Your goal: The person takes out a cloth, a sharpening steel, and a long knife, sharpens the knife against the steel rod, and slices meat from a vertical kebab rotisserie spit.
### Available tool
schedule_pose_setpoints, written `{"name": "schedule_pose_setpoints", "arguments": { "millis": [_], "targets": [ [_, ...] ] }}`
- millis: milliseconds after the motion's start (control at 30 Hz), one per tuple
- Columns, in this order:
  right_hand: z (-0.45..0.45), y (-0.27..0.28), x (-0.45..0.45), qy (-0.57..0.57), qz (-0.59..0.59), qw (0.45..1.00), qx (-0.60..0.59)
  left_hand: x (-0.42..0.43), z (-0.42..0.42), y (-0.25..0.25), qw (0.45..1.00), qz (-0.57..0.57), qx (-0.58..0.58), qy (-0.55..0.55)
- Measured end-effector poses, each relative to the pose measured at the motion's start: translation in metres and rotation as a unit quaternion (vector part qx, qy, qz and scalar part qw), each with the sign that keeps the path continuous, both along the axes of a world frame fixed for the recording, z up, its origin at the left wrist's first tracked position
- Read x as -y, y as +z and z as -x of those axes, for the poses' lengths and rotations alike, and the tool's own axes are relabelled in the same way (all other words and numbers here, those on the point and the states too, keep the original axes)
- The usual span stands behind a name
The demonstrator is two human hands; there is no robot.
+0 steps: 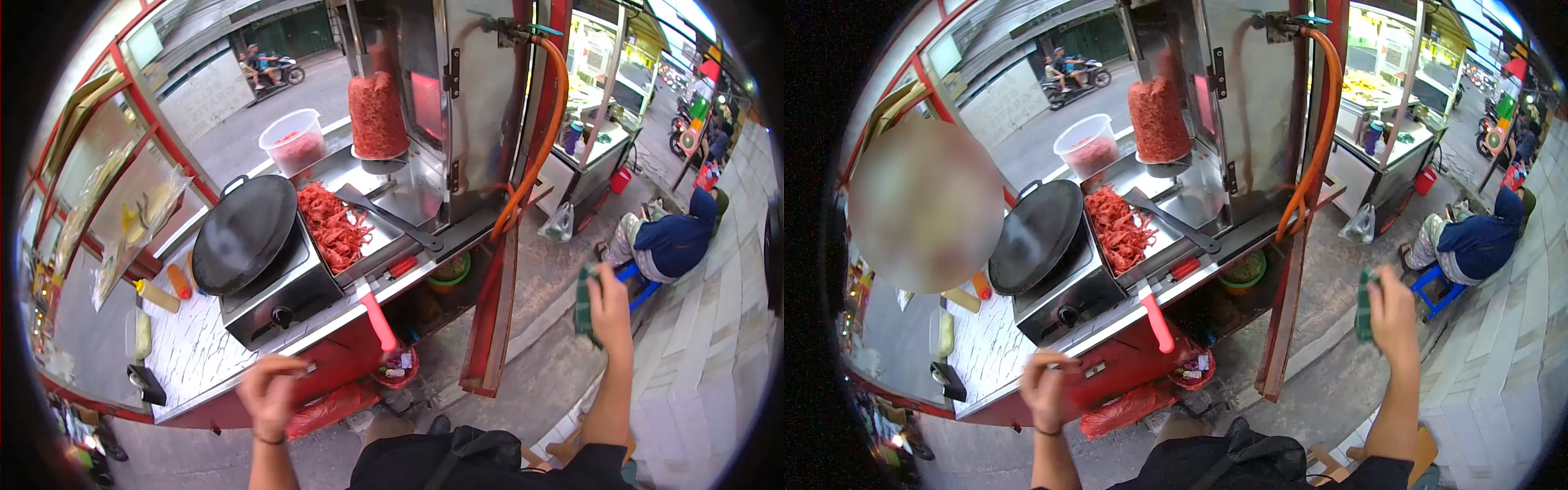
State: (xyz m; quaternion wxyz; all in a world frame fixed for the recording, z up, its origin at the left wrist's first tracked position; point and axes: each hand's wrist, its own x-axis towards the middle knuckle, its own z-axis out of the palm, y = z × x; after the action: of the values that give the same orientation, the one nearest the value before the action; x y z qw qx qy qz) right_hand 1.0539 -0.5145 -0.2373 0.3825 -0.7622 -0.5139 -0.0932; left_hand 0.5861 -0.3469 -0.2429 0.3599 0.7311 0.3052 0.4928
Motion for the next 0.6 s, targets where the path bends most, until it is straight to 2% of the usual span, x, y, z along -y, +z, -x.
{"name": "schedule_pose_setpoints", "arguments": {
  "millis": [33,67,100,133,167,200,233,300,333,367,400,433,467,500,533,567,600],
  "targets": [
    [0.012,0.005,0.007,0.043,0.047,0.998,0.030,0.006,-0.033,0.005,0.994,0.028,-0.038,-0.102],
    [0.025,0.012,0.012,0.081,0.098,0.992,0.013,0.006,-0.058,0.003,0.975,-0.029,-0.107,-0.193],
    [0.039,0.017,0.016,0.119,0.150,0.982,-0.002,0.014,-0.082,0.000,0.953,0.035,-0.147,-0.262],
    [0.051,0.020,0.018,0.120,0.147,0.982,0.000,0.020,-0.108,-0.007,0.948,-0.011,-0.131,-0.291],
    [0.064,0.023,0.020,0.167,0.156,0.973,-0.035,0.026,-0.133,-0.012,0.939,-0.057,-0.116,-0.320],
    [0.073,0.024,0.020,0.214,0.165,0.960,-0.071,0.033,-0.152,-0.007,0.944,-0.081,-0.111,-0.301],
    [0.082,0.024,0.019,0.212,0.165,0.961,-0.070,0.039,-0.167,-0.002,0.948,-0.104,-0.107,-0.283],
    [0.093,0.022,0.019,0.284,0.102,0.945,-0.129,0.040,-0.180,-0.009,0.948,-0.089,-0.101,-0.290],
    [0.094,0.022,0.021,0.289,0.082,0.944,-0.139,0.036,-0.182,-0.014,0.903,0.021,-0.148,-0.403],
    [0.094,0.019,0.024,0.290,0.081,0.944,-0.137,0.031,-0.182,-0.020,0.832,0.131,-0.191,-0.505],
    [0.093,0.014,0.027,0.244,0.070,0.944,-0.209,0.025,-0.177,-0.031,0.808,0.125,-0.230,-0.528],
    [0.092,0.008,0.028,0.196,0.057,0.938,-0.282,0.022,-0.170,-0.042,0.808,0.124,-0.231,-0.527],
    [0.091,0.001,0.027,0.195,0.054,0.937,-0.284,0.022,-0.160,-0.055,0.796,0.225,-0.190,-0.530],
    [0.090,-0.008,0.025,0.195,0.052,0.918,-0.341,0.025,-0.151,-0.064,0.773,0.324,-0.146,-0.525],
    [0.090,-0.016,0.024,0.193,0.051,0.897,-0.395,0.028,-0.143,-0.066,0.776,0.362,-0.109,-0.505],
    [0.092,-0.021,0.020,0.191,0.053,0.895,-0.399,0.024,-0.135,-0.070,0.777,0.381,-0.116,-0.487],
    [0.099,-0.024,0.014,0.212,0.026,0.865,-0.453,0.021,-0.122,-0.068,0.785,0.395,-0.113,-0.465]
  ]
}}
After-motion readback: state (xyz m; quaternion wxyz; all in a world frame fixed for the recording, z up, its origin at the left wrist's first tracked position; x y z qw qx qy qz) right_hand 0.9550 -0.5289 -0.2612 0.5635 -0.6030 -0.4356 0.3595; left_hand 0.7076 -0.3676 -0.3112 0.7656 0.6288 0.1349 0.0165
